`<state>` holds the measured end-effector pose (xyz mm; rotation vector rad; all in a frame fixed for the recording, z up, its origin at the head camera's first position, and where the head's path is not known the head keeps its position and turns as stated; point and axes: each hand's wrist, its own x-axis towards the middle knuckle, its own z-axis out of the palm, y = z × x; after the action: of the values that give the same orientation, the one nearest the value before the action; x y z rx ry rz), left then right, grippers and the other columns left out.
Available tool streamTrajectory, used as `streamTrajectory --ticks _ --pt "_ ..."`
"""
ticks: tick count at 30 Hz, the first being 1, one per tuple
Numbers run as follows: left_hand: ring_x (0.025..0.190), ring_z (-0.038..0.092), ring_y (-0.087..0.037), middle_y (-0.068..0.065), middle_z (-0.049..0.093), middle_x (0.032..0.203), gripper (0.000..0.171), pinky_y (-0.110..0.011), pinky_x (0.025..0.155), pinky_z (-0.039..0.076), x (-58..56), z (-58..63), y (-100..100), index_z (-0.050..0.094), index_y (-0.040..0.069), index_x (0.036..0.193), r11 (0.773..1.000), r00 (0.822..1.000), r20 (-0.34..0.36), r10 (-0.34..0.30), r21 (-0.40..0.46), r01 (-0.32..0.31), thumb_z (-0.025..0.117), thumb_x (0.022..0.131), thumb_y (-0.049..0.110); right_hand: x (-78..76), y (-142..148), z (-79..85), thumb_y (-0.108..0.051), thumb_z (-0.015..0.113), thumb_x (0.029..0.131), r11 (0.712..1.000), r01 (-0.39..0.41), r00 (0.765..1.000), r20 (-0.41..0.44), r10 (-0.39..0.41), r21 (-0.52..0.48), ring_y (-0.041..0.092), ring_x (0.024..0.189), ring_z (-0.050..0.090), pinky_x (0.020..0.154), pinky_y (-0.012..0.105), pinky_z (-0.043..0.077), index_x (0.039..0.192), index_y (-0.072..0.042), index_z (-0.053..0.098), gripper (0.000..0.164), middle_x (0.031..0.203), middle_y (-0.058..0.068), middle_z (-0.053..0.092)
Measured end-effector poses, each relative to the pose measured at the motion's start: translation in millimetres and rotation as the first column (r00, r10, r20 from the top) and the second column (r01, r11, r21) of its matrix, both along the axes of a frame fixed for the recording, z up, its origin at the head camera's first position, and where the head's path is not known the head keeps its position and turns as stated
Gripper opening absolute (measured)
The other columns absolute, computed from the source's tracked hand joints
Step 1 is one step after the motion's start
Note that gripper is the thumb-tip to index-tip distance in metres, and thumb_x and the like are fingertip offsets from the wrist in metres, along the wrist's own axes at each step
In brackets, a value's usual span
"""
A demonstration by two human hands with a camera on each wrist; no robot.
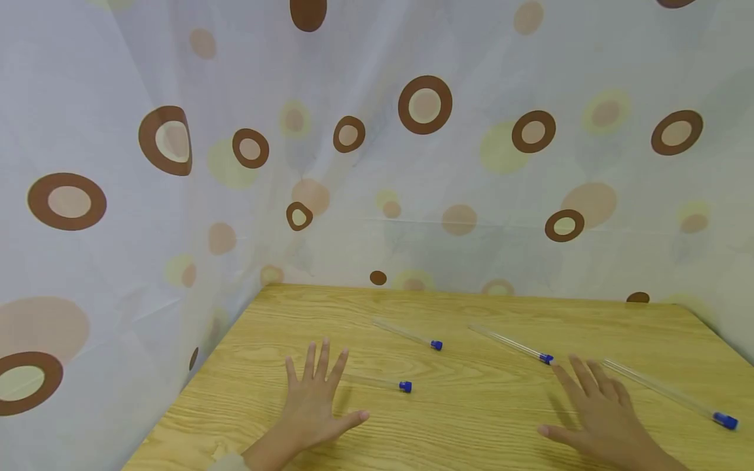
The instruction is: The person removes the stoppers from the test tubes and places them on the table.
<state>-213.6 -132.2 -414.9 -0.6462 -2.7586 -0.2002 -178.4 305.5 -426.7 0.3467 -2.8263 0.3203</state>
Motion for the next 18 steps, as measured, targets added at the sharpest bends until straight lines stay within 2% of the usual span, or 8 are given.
streamTrajectory --ticks 3,9,13,18 --pt "0.137 0.017 -0.049 -0.023 0.014 0.152 0.097 -0.079 0.098 0.012 -0.9 -2.1 0 0.019 0.013 0.148 1.000 1.000 -0.012 0.000 -0.012 -0.001 0.039 0.079 0.078 -1.1 -5 -0.6 -0.054 0.070 0.073 1.000 -0.013 1.000 -0.018 0.013 0.007 0.053 0.127 0.023 0.092 0.070 0.022 0.144 -0.002 0.026 0.098 0.142 0.030 0.028" --pt "0.138 0.016 -0.048 -0.021 0.015 0.152 0.096 -0.079 0.098 0.011 -1.6 -1.6 1 0.020 0.013 0.147 1.000 1.000 0.013 -0.001 -0.009 0.002 0.042 0.078 0.077 -3.8 -16 2.4 -0.053 0.072 0.071 0.999 -0.042 0.999 -0.035 0.042 -0.011 0.053 0.124 0.027 0.090 0.069 0.024 0.146 -0.007 0.023 0.101 0.141 0.031 0.031" --pt "0.138 0.016 -0.047 -0.021 0.017 0.152 0.096 -0.078 0.099 0.011 -3.5 -2.8 1 0.020 0.014 0.148 1.000 1.000 0.021 0.000 -0.015 0.000 0.043 0.078 0.076 -6.9 -23 3.9 -0.053 0.071 0.072 0.998 -0.062 0.998 -0.026 0.061 -0.022 0.053 0.125 0.026 0.091 0.070 0.025 0.146 -0.005 0.023 0.100 0.142 0.032 0.030" --pt "0.138 0.017 -0.047 -0.022 0.019 0.152 0.095 -0.078 0.100 0.012 -6.2 -4.4 1 0.020 0.014 0.148 1.000 1.000 0.027 0.006 -0.025 -0.005 0.043 0.079 0.076 -9.7 -33 3.5 -0.053 0.072 0.071 0.995 -0.093 0.995 -0.049 0.092 -0.022 0.054 0.124 0.028 0.090 0.071 0.028 0.140 -0.001 0.032 0.095 0.141 0.032 0.031"
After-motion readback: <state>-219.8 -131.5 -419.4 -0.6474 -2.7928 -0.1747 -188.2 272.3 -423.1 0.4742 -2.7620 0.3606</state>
